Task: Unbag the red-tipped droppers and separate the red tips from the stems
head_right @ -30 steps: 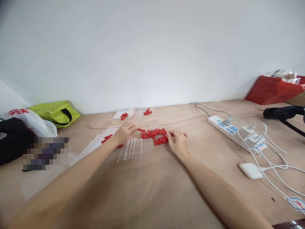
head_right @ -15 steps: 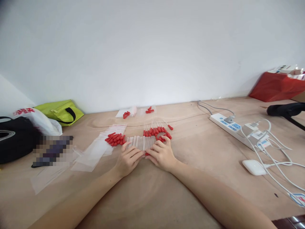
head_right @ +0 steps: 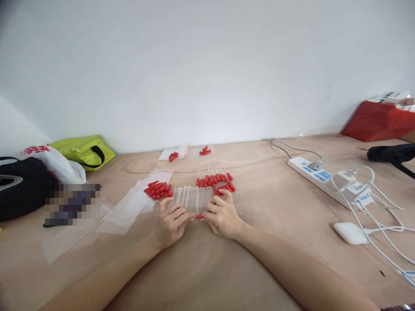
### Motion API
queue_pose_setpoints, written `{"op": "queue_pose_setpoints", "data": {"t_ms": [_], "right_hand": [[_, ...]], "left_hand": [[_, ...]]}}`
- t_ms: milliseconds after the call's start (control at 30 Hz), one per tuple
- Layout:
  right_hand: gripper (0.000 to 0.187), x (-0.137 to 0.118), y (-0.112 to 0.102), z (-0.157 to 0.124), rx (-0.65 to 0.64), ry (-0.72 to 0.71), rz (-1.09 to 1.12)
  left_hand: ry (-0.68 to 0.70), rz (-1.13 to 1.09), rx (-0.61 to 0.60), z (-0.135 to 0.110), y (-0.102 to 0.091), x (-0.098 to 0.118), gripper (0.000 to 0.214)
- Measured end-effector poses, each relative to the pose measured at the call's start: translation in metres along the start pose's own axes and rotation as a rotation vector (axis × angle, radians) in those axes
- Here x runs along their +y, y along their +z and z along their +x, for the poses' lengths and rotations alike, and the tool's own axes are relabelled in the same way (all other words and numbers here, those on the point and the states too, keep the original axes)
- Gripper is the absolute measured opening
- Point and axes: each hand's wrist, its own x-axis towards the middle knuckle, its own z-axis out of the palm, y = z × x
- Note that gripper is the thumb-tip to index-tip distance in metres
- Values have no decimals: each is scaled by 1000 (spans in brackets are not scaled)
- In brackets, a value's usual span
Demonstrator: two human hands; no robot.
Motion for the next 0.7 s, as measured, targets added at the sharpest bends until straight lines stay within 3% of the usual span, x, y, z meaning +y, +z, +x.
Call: {"op": "queue_pose_setpoints", "data": {"t_ms": [700], "right_hand": [[17,2,1,-4,-8,-102,41]], "left_hand": [[22,-42,58,1,0,1,14]]}}
